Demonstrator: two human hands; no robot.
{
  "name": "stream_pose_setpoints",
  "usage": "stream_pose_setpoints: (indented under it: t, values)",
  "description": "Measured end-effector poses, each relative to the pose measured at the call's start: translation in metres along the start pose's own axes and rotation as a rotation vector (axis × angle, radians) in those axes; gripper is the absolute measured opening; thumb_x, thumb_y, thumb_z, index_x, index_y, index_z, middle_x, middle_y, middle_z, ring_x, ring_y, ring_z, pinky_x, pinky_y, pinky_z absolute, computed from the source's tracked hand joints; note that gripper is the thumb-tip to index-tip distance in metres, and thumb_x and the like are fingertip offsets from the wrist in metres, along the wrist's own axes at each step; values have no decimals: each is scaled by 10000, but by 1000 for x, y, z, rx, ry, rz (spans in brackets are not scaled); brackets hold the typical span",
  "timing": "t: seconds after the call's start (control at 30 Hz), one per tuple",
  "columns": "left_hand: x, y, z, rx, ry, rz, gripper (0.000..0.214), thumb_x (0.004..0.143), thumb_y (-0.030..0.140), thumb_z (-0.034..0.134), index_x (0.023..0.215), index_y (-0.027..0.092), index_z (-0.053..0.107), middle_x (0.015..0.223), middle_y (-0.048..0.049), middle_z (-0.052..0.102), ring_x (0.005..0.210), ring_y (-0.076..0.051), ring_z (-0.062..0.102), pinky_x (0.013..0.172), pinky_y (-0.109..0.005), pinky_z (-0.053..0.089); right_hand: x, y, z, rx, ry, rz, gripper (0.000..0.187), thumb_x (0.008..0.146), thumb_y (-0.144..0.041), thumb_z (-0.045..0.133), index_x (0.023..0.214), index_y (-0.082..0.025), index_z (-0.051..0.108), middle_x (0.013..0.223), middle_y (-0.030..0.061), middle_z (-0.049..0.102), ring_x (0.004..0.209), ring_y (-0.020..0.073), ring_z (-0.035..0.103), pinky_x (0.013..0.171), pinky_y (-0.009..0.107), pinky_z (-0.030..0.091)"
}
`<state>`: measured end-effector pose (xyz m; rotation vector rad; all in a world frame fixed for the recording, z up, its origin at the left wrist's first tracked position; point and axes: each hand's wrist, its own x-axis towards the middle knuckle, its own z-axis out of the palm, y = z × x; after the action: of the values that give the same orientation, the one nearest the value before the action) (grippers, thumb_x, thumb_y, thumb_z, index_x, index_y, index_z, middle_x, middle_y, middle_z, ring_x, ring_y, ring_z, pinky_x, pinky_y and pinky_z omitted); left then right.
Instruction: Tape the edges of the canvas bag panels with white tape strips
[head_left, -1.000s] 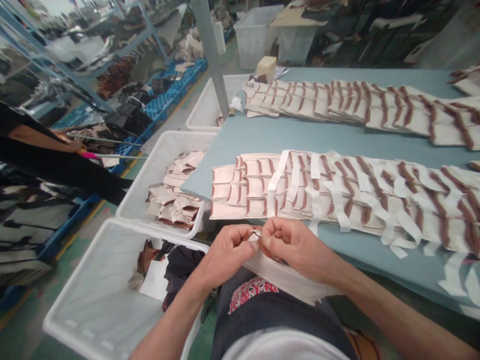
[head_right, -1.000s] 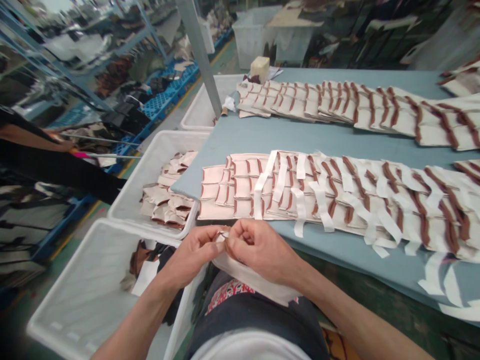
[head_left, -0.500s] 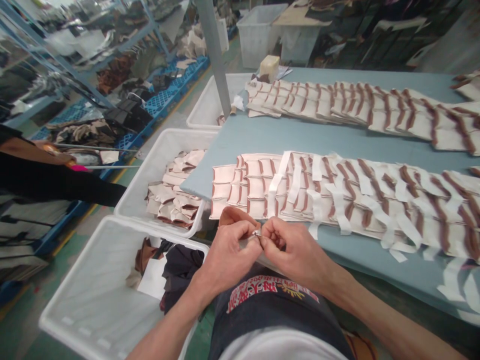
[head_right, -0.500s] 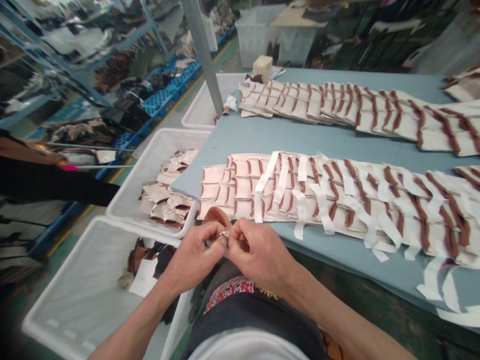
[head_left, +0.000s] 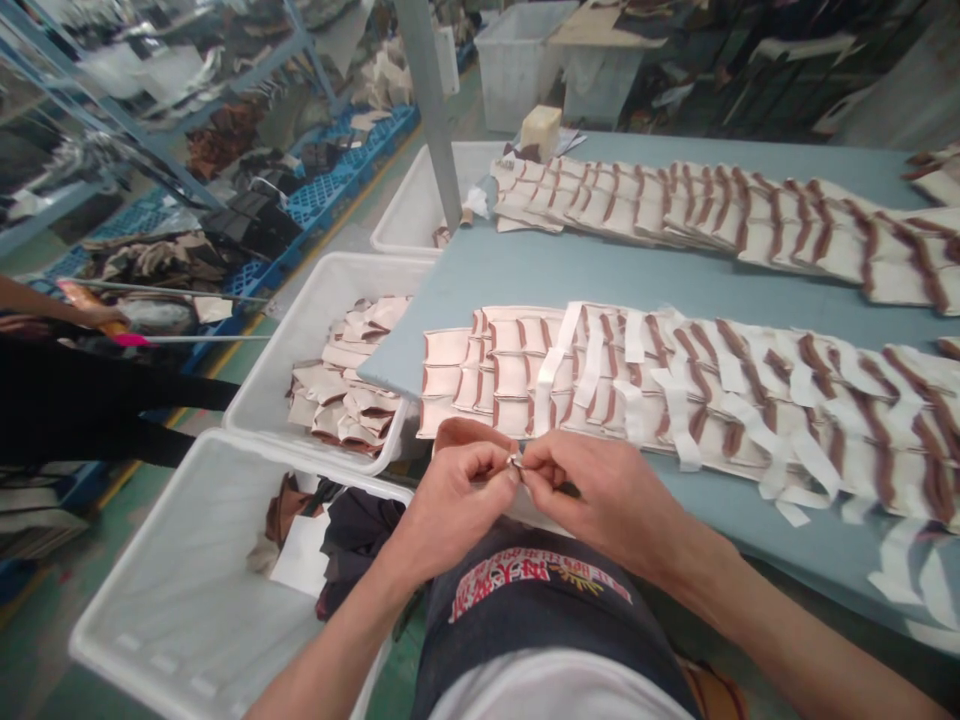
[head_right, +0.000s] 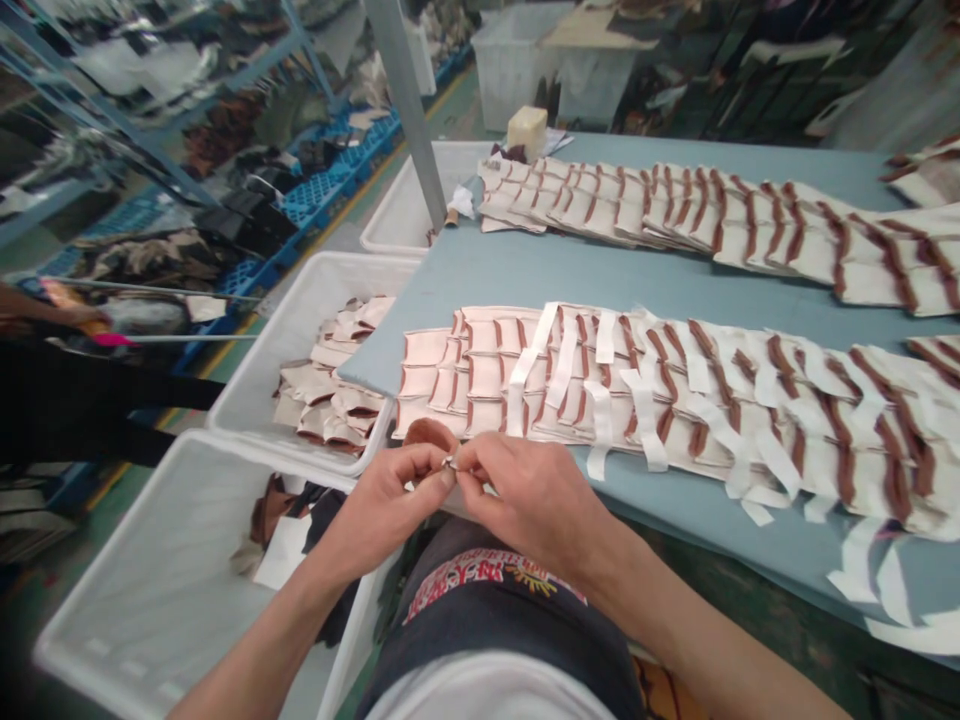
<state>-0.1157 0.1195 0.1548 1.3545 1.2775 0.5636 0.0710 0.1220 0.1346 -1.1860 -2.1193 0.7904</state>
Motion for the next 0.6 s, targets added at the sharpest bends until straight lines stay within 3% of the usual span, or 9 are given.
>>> stream_pose_setpoints:
  t: [0.13,0.3,0.43,0.6]
  values:
    - [1,6,-2,153,29,39,187,817,219,508,657,157,583,641,27,514,661,-129,465,621,-255,329,7,0,-9,-301,0,-217,145,925,-129,538,822,-174,628,711,7,655,627,153,609,584,295,333]
    - [2,7,-6,190,-17,72,208,812,199,492,687,146,650,656,16,582,679,-143,523,630,-252,357,14,1,-12,-352,-104,-222,149,906,-147,552,786,-185,633,674,11,657,598,160,595,558,308,279]
    - [5,7,-6,122,19,49,186,758,193,515,606,151,613,596,28,518,629,-130,463,600,-260,300,18,-1,-5,-115,-137,-36,95,836,-160,558,759,-197,600,651,4,647,595,143,562,567,275,303]
    - [12,-10,2,-219,57,-40,202,706,284,521,534,178,506,580,35,412,574,-111,345,548,-252,257,20,-1,15,540,-109,404,120,792,-285,522,696,-216,499,572,-44,511,511,104,427,484,226,311]
